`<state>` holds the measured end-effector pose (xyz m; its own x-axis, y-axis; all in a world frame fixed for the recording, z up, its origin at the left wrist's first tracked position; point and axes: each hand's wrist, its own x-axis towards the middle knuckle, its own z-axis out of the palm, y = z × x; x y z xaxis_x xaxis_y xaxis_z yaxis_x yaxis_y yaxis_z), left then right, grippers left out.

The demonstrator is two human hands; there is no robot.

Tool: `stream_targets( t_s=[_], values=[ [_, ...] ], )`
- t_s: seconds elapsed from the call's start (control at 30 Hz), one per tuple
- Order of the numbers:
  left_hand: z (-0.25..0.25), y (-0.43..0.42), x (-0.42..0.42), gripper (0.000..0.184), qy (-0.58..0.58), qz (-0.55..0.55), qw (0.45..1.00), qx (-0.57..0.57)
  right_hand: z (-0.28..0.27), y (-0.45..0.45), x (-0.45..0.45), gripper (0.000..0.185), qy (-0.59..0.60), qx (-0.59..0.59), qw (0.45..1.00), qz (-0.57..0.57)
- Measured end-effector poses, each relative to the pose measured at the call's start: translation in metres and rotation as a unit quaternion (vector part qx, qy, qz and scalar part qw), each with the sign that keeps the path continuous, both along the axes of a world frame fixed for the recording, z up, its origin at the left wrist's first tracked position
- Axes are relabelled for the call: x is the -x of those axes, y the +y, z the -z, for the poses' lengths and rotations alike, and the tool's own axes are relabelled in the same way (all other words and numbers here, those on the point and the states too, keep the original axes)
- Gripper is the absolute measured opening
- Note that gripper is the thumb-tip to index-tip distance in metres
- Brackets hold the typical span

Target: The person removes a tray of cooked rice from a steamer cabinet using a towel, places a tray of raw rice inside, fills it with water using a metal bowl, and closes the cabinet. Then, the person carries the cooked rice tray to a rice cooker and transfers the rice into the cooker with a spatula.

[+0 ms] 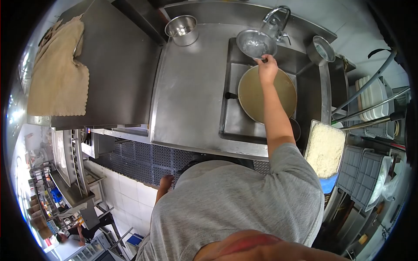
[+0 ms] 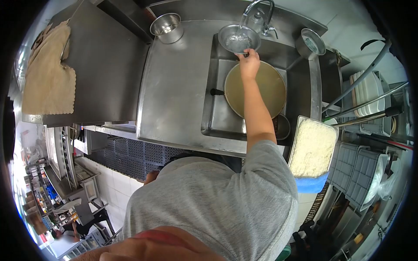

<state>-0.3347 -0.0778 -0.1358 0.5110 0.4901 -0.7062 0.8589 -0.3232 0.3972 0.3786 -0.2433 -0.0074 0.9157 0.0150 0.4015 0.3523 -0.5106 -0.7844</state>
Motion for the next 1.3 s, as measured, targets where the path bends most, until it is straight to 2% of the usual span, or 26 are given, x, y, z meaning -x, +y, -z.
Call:
stream_targets(
  t_s=[0.07,0.13,0.2,0.33,0.47,0.57,0.67,0.77,0.83,0.9,1.07,1.3],
  values=[
    [-0.009,0.006,-0.007,0.033,-0.005,0.152,0.986,-0.069,0.002,-0.004,0.002,0.035,0.023,-0.002,1.000,-0.008],
    [0.013,0.007,0.006,0.033,-0.046,0.021,0.998,-0.029,0.004,-0.006,0.005,0.034,0.048,-0.012,0.999,-0.018],
    [0.013,0.007,0.003,0.035,-0.039,-0.062,0.997,-0.012,0.018,-0.007,0.007,0.033,0.008,-0.005,1.000,-0.015],
    [-0.029,-0.004,-0.032,0.036,0.015,-0.109,0.994,-0.025,0.055,-0.014,0.017,0.032,-0.057,0.023,0.998,-0.008],
    [-0.010,-0.007,-0.018,0.032,0.016,-0.215,0.976,0.013,0.078,-0.014,0.024,0.030,-0.015,0.036,0.999,-0.001],
    [0.003,-0.007,-0.005,0.029,0.035,-0.183,0.982,0.018,0.071,-0.007,0.023,0.029,-0.001,0.040,0.999,0.005],
    [0.020,-0.003,0.015,0.029,0.012,-0.057,0.998,-0.001,0.049,0.000,0.011,0.029,-0.039,0.015,0.999,-0.007],
    [0.048,0.005,0.040,0.032,0.019,0.189,0.979,-0.074,0.024,0.008,-0.001,0.028,-0.087,-0.011,0.996,-0.003],
    [0.018,-0.006,0.023,0.031,-0.030,0.057,0.995,-0.078,0.010,0.012,-0.007,0.028,-0.100,-0.009,0.995,0.008],
    [0.022,-0.009,0.026,0.030,-0.050,-0.034,0.995,-0.073,-0.002,0.013,-0.009,0.028,-0.101,0.000,0.995,0.016],
    [0.011,-0.015,0.019,0.029,0.034,-0.201,0.979,0.024,-0.004,0.015,-0.015,0.030,-0.104,-0.002,0.994,0.020],
    [0.015,-0.014,0.024,0.032,-0.006,-0.243,0.968,0.060,-0.004,0.013,-0.014,0.031,-0.088,-0.006,0.996,0.016]
  ],
)
